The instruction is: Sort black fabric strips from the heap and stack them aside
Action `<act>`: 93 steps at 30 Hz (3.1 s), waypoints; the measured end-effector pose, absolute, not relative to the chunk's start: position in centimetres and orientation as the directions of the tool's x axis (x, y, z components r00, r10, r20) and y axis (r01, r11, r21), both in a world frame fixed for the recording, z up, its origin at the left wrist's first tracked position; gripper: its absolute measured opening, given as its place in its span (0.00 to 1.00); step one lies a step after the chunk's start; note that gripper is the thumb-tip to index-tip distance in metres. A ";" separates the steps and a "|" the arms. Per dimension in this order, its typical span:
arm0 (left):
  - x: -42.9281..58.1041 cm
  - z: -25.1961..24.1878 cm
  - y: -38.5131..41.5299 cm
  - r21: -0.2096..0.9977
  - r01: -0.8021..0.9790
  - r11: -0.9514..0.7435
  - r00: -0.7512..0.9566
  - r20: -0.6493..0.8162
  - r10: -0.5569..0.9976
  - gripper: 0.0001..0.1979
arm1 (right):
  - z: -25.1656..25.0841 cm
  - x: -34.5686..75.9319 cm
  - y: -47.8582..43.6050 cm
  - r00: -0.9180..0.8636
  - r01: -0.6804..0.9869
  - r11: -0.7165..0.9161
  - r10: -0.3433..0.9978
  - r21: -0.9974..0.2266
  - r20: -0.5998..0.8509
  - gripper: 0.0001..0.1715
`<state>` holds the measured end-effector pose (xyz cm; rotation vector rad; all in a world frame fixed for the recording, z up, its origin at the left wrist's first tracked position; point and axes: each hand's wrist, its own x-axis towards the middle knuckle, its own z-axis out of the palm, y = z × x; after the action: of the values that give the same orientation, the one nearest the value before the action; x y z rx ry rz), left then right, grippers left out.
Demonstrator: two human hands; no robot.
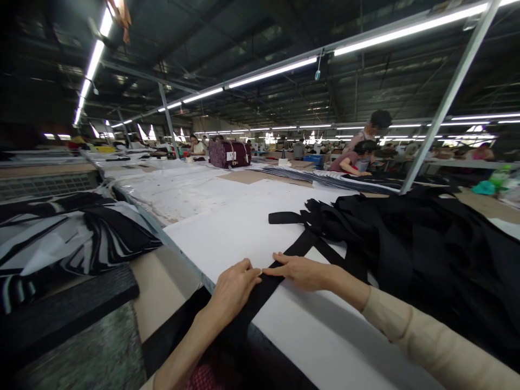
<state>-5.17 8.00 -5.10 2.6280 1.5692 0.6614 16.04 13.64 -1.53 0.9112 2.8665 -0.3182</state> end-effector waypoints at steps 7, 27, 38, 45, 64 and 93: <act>-6.5 -5.3 6.4 0.427 0.812 -0.398 0.279 0.316 0.907 0.10 | -1.4 17.9 15.3 -0.771 0.637 0.735 0.614 -0.231 -0.171 0.42; -7.3 -7.0 4.6 0.408 0.781 -0.473 0.254 0.484 0.837 0.10 | -1.6 15.0 11.7 -0.813 0.578 0.768 0.571 -0.274 -0.114 0.24; -3.2 -5.3 8.2 0.274 0.873 -0.404 0.284 0.390 0.876 0.10 | -3.3 19.4 16.1 -0.649 0.731 0.679 0.724 -0.072 0.236 0.19; -2.9 -5.8 9.2 0.209 0.868 -0.450 0.327 0.441 0.836 0.10 | -4.5 18.0 15.2 -0.689 0.618 0.730 0.682 -0.291 0.246 0.22; -6.0 -6.6 4.9 0.474 0.765 -0.437 0.217 0.449 0.867 0.09 | -2.7 16.4 12.8 -0.803 0.571 0.803 0.590 -0.172 0.089 0.22; -5.0 -7.6 6.6 0.239 0.835 -0.496 0.268 0.611 0.745 0.10 | -3.9 15.6 12.6 -0.765 0.498 0.805 0.583 -0.322 0.273 0.21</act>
<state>-5.00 6.60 -7.59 2.6018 1.6317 1.1277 15.55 12.59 -3.86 1.0340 3.3273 -0.4144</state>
